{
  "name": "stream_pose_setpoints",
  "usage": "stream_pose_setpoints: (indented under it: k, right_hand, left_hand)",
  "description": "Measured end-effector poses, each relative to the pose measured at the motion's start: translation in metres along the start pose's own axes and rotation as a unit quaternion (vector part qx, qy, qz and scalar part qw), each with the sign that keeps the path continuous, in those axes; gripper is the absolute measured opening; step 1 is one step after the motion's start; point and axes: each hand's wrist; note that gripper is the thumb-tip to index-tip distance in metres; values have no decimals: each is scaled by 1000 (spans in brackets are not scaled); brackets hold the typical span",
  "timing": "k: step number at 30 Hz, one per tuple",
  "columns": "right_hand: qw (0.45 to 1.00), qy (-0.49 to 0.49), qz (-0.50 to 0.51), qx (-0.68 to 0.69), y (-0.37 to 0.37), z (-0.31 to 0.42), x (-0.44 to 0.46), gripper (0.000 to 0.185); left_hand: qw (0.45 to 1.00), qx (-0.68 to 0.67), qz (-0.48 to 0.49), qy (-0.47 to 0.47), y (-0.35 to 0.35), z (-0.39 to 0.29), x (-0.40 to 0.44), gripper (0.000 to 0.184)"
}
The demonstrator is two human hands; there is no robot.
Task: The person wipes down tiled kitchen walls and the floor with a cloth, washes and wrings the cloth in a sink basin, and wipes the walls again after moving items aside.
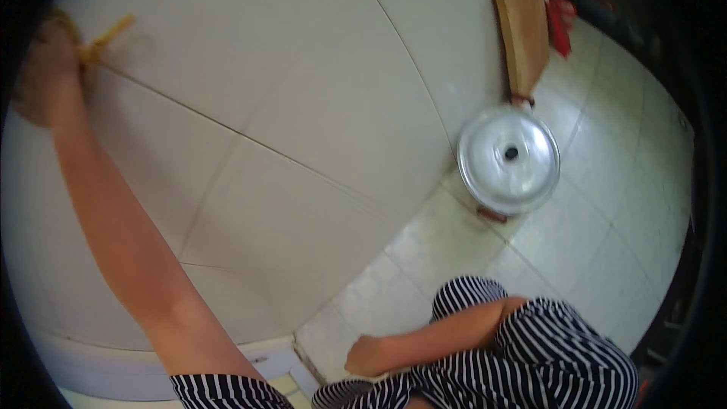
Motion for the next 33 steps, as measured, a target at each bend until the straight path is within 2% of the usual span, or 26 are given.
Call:
stream_pose_setpoints:
  k: [1,2,4,6,7,8,10,11,12,13,14,15,17,18,20,21,23,26,29,30,31,32,33]
  right_hand:
    - [1000,-23,10,3,-17,6,-13,17]
    - [1000,-7,-6,5,-5,4,-7,17]
    - [1000,7,16,22,-8,8,-5,21]
    - [997,22,68,24,-10,12,3,32]
    - [997,21,68,28,-15,14,-1,32]
    - [998,28,48,18,-22,18,-6,23]
    - [999,42,33,9,-26,18,-7,16]
    - [998,60,27,25,-23,19,-4,17]
    - [996,77,20,38,-21,19,0,17]
    - [996,82,20,23,-19,18,1,17]
    - [995,90,16,30,-15,15,4,19]
    - [995,98,13,34,-13,10,6,20]
    - [998,55,3,11,-3,0,7,20]
    - [999,49,2,24,2,-3,10,22]
    - [999,46,-1,23,-4,-11,4,24]
    - [999,31,16,32,-10,-10,-3,27]
    - [999,11,31,34,-16,-6,-11,31]
    - [998,21,12,63,-12,-8,-11,31]
    - [999,-1,22,40,15,-23,4,28]
    - [997,-22,-5,73,18,-25,2,27]
    - [993,-44,-32,107,18,-27,2,25]
    - [993,-50,-34,105,14,-25,3,25]
    - [989,-26,-35,139,6,-20,1,24]
  left_hand:
    - [999,-11,22,28,2,-21,-15,52]
    - [994,-71,67,47,6,-38,-29,51]
    - [968,-177,50,173,-22,-65,-62,46]
    - [943,-208,-64,252,-102,-117,-143,45]
    - [948,-192,-126,222,-126,-148,-189,43]
    - [922,-317,-1,223,-137,-163,-233,51]
    - [871,-379,69,305,-161,-181,-319,59]
    - [835,-403,142,346,-179,-182,-349,59]
    - [784,-463,174,375,-186,-183,-385,55]
    - [764,-454,181,421,-196,-180,-418,51]
    - [687,-589,223,362,-196,-177,-454,53]
    - [611,-630,320,357,-199,-171,-472,54]
    - [602,-624,256,427,-196,-159,-499,54]
    - [615,-621,237,424,-191,-155,-487,54]
    - [648,-523,178,524,-186,-146,-448,54]
    - [653,-519,171,525,-178,-145,-423,54]
    - [682,-562,171,435,-157,-142,-354,57]
    - [788,-510,38,343,-132,-125,-216,53]
    - [925,-280,-130,222,-94,-90,-92,43]
    - [952,-214,-118,184,-73,-69,-54,45]
    - [976,39,-121,176,-69,-52,-25,49]
    - [976,65,-167,124,-39,-40,6,53]
    - [975,67,-170,127,-35,-51,17,53]
Point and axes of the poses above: each hand's wrist, its own x-axis towards the middle knuckle, its own y-axis out of the palm, z = x × y, and after that the axes turned 2 degrees about x, right-handed
